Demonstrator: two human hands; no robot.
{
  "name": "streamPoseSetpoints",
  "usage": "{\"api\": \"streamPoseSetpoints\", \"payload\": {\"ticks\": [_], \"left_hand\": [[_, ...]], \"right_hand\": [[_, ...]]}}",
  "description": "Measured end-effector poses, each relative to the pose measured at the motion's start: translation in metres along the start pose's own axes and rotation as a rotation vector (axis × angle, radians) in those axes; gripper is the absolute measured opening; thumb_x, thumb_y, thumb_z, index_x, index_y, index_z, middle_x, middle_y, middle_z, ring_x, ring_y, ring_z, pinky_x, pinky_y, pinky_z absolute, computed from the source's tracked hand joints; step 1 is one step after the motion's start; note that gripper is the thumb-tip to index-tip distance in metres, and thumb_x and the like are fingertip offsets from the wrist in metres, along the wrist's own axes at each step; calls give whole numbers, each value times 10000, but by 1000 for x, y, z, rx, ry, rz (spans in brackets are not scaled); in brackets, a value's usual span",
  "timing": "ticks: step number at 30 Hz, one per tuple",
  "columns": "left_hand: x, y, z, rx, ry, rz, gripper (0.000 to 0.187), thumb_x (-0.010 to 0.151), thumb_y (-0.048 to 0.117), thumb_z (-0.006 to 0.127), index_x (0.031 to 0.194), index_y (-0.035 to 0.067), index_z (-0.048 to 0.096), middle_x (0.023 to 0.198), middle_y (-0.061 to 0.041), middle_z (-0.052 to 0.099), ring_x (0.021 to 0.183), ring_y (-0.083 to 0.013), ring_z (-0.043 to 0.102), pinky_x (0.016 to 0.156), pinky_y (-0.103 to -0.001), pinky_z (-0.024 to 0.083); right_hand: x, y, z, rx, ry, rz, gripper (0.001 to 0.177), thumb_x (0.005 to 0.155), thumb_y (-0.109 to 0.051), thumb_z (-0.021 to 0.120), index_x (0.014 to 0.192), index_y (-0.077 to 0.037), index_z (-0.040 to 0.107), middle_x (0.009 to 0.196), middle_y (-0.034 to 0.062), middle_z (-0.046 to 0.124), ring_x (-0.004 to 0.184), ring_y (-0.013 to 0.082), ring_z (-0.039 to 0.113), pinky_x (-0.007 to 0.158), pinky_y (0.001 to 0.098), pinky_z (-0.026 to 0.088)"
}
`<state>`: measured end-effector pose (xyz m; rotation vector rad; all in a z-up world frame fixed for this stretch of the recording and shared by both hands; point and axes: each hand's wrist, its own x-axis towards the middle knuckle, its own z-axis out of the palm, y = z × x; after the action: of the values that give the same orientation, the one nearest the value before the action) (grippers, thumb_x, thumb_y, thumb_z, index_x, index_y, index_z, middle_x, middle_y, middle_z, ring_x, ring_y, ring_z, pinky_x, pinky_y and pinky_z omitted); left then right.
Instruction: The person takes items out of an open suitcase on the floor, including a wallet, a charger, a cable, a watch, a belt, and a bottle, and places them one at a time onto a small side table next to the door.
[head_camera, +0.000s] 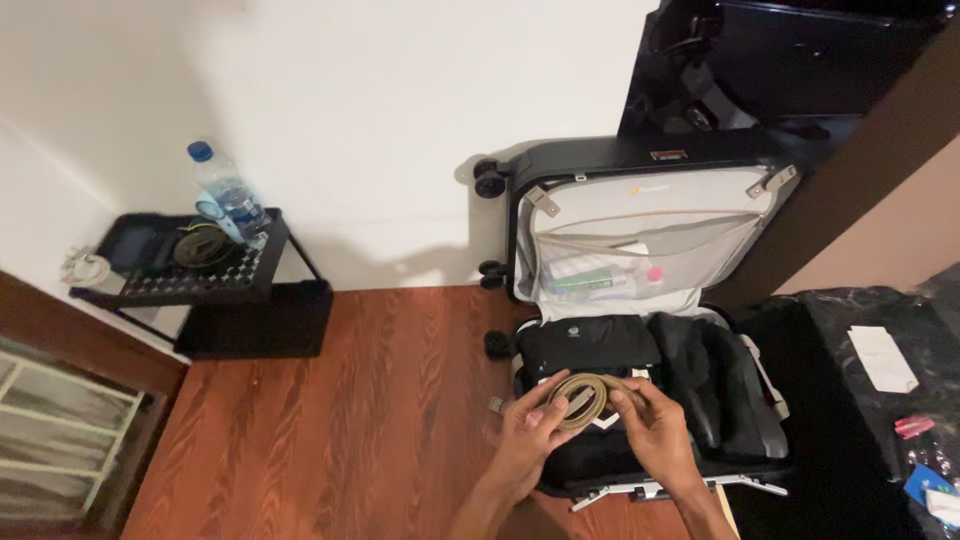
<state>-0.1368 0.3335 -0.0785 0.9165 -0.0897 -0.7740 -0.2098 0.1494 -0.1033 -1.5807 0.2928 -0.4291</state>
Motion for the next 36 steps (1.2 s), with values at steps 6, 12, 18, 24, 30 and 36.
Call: {"api": "streamPoseSetpoints", "payload": {"ticks": [6,12,18,24,30,36], "left_hand": [[-17,-30,18,33,103,52,574,936,82,710,1481,55,529,1203,-128,727,1083,-192,711,972,-369,602],[-35,-58,38,-228,230,142,660,903,89,705,1516,98,459,1178,-139,742,1038,-195,730,933,-361,619],[-44,-58,29,-358,309,229,602,928,101,698,1493,31,502,1214,-142,723,1035,-196,730,886,-338,607],[-57,-33,17,-306,385,328,562,922,90,698,1459,42,540,1261,-99,711,1078,-174,699,916,-302,577],[-102,11,-40,-349,333,263,523,955,123,674,1429,61,463,1261,-78,685,1126,-171,671,963,-317,548],[-158,70,-113,-252,276,166,677,909,127,749,1414,158,301,1237,-82,606,1120,-183,622,930,-347,543]], "right_hand": [[-21,17,-6,-127,103,-6,160,991,-82,654,1078,36,719,919,80,770,821,65,645,703,230,528],[-48,12,17,-155,314,-68,130,1012,-72,624,1062,28,691,921,66,765,805,66,646,688,232,517],[-66,-3,56,-69,328,-137,229,1024,-70,584,1202,45,672,1096,109,757,975,122,688,854,258,558],[-78,-14,100,-192,184,-232,447,1002,62,460,1441,37,537,1395,193,639,1294,237,605,1090,343,451],[-100,-26,175,1,-119,-135,859,815,101,486,1608,-33,185,1528,215,437,1332,274,537,1055,355,466],[-107,-55,254,-261,-252,-235,933,746,53,720,1549,-30,253,1399,189,569,1258,259,609,1024,359,475]]}}
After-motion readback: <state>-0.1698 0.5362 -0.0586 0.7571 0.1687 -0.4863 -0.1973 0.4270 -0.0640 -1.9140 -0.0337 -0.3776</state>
